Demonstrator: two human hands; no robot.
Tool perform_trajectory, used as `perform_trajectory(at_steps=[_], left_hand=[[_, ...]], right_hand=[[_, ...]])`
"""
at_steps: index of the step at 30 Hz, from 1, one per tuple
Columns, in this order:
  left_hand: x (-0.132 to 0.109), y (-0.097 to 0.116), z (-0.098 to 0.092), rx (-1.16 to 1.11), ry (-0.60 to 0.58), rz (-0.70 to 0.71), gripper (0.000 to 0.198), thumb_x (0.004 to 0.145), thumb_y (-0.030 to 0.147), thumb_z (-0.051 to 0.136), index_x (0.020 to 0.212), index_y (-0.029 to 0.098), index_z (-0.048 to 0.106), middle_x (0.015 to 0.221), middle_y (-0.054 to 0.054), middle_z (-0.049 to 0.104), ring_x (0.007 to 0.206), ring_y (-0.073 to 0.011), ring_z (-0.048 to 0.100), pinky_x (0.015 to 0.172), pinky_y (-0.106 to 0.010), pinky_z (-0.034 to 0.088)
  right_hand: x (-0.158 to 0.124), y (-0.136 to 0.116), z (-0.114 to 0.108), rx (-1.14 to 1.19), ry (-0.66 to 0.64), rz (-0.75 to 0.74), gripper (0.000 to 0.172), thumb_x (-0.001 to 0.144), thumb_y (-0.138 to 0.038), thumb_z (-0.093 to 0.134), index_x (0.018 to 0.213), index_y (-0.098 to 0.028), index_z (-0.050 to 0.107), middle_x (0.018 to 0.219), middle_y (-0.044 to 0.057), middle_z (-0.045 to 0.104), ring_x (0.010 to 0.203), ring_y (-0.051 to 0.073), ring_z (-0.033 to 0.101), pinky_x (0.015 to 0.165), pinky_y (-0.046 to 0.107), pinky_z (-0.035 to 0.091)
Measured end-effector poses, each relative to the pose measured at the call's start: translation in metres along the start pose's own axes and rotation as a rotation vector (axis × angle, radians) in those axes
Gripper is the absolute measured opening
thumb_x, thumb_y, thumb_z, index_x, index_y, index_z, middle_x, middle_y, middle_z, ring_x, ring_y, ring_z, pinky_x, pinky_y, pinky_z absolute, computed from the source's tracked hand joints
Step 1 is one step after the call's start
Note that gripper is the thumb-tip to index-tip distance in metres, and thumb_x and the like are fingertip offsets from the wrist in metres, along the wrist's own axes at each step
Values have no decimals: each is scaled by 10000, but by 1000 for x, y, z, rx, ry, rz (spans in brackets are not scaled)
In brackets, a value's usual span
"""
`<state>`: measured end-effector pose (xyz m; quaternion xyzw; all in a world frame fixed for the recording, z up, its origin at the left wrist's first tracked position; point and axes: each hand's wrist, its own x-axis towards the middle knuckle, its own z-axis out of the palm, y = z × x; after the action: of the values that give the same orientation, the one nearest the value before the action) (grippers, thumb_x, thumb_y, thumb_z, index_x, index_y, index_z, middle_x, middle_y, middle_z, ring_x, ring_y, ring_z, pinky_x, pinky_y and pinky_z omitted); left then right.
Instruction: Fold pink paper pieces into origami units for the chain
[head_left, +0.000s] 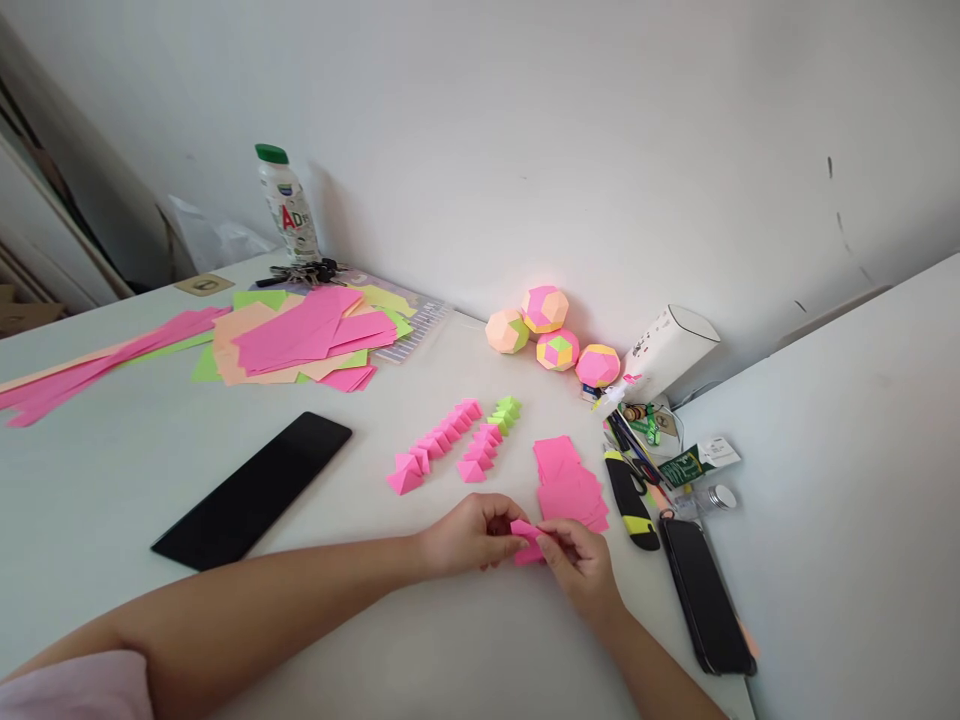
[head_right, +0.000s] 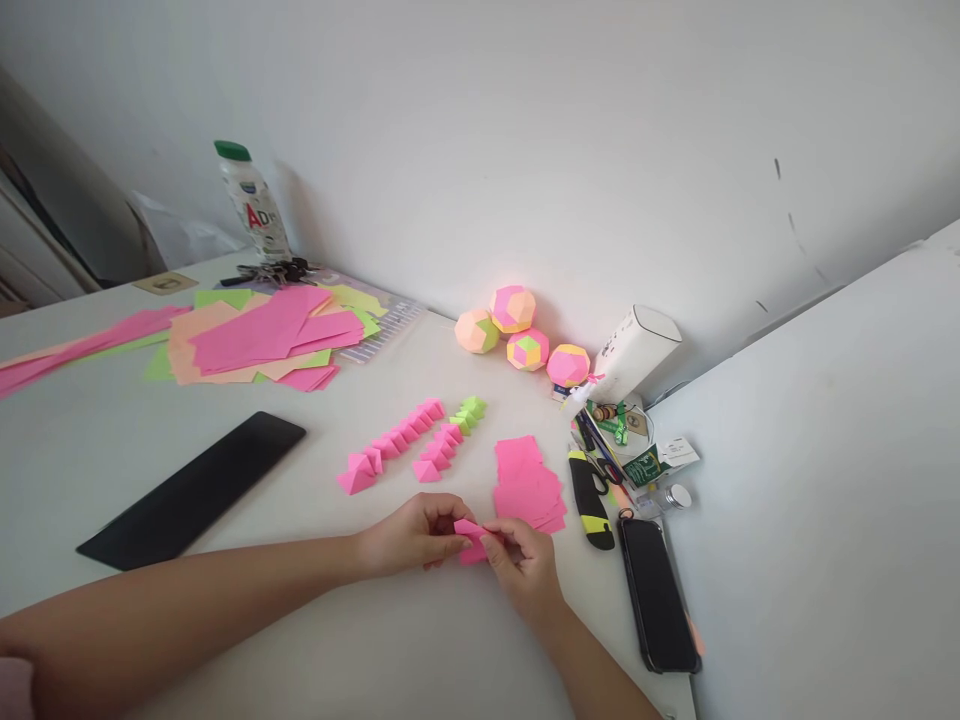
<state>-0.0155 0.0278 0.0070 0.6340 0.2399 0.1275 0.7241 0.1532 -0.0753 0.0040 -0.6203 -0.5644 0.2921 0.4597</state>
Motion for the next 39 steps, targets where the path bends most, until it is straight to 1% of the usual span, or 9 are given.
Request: perform_trajectory(at_steps=[3, 7, 13, 18, 21, 26, 30, 35, 39], left_hand=[[1, -3, 0, -10, -20, 12, 309, 739, 385, 649, 898, 121, 625, 582, 31, 540, 464, -83, 468, 431, -204, 378], [1, -6, -1, -26, -10, 24, 311, 737, 379, 658, 910, 122, 627, 564, 41, 529, 450, -78, 467, 423, -198, 369], [1, -5, 0, -44, 11, 34, 307, 734, 429, 655, 817, 136, 623, 545, 48, 518, 434, -72, 455, 408, -192, 345], [2, -6, 0, -44, 18, 22, 312, 725, 446, 658, 779, 142, 613, 520, 53, 504, 419, -75, 450, 395, -193, 336], [1, -6, 0, -22, 27, 27, 299, 739, 440, 645, 764, 144, 614, 507, 54, 497, 419, -74, 447, 393, -189, 329], [0, -7, 1, -12, 36, 38, 285, 750, 428, 631, 738, 144, 606, 486, 55, 482, 403, -72, 430, 380, -187, 313], [0, -5, 2, -14, 40, 22, 259, 754, 403, 618, 728, 147, 589, 477, 57, 478, 399, -75, 429, 376, -187, 312], [-1, 0, 3, 0, 47, 1, 192, 754, 333, 597, 715, 147, 569, 494, 54, 494, 408, -77, 443, 382, -186, 323], [-1, -2, 4, -14, 47, 1, 125, 753, 268, 572, 707, 156, 539, 477, 67, 478, 394, -71, 433, 380, -179, 317]], right_hand=[[1, 0, 0, 7, -32, -18, 184, 819, -293, 614, 922, -185, 721, 748, 57, 732, 604, 185, 654, 533, 264, 528], [1, 2, 0, -2, -47, -33, 182, 822, -290, 610, 903, -186, 735, 666, 44, 717, 552, 175, 627, 495, 258, 508], [2, -2, 0, 4, -92, -21, 208, 828, -293, 591, 893, -165, 741, 615, 31, 682, 514, 147, 579, 468, 234, 479], [3, -3, -1, 6, -98, -19, 202, 817, -280, 595, 852, -149, 745, 563, 18, 645, 472, 127, 537, 442, 222, 453], [3, -2, -2, 22, -122, 11, 214, 819, -294, 591, 845, -148, 744, 559, 13, 637, 461, 122, 525, 426, 219, 461], [2, -1, -2, 102, -186, 109, 258, 825, -365, 584, 840, -159, 740, 568, 5, 624, 467, 124, 535, 420, 226, 503], [2, 1, -2, 146, -198, 158, 277, 821, -394, 590, 855, -158, 731, 597, 11, 629, 491, 131, 553, 442, 241, 527], [3, 1, -1, 105, -184, 124, 238, 815, -346, 598, 836, -145, 723, 588, 12, 629, 496, 131, 554, 443, 228, 500], [3, -2, 0, 118, -186, 123, 238, 811, -336, 593, 814, -136, 723, 555, 6, 607, 475, 126, 540, 440, 227, 477]])
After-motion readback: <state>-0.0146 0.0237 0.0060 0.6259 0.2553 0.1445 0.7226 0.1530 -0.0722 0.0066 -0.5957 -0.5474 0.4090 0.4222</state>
